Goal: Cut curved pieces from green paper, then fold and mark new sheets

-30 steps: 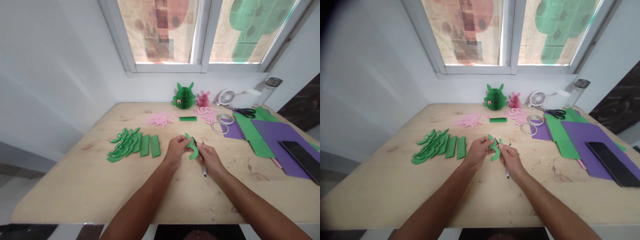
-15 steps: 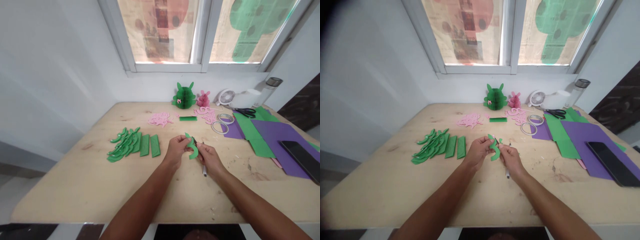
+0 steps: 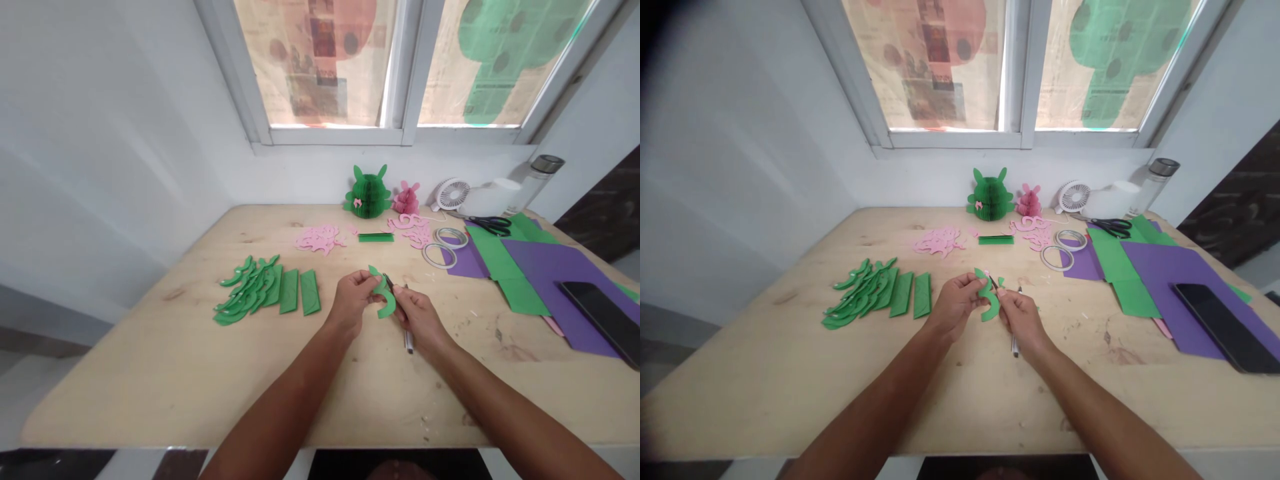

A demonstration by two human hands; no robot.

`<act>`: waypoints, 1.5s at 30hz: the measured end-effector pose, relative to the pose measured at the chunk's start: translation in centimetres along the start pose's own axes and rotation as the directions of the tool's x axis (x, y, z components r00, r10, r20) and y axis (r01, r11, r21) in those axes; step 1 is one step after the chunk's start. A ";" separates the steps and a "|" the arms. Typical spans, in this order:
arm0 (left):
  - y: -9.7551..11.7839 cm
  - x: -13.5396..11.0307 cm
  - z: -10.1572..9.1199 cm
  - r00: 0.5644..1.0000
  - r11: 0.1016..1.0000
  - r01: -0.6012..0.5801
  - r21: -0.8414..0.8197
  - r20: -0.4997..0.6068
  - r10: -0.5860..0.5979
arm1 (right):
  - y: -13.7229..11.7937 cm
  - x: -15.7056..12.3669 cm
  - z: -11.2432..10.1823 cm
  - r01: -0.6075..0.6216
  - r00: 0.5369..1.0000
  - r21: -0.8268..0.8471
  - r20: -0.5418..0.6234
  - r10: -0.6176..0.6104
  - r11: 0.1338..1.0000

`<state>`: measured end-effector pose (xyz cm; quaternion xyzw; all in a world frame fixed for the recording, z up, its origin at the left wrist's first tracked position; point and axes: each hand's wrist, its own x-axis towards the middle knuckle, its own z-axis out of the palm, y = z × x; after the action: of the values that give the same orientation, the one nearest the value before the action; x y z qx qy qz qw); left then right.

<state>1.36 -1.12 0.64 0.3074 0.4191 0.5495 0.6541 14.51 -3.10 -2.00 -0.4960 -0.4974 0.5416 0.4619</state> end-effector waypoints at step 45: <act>-0.2 0.1 0.1 1.000 1.000 -0.006 0.008 -0.004 0.006 | -0.1 0.0 0.2 -0.010 1.000 0.001 -0.025 0.010 1.000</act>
<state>1.50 -1.04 0.49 0.3101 0.4218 0.5506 0.6502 14.31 -3.09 -1.86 -0.5048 -0.4891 0.5378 0.4655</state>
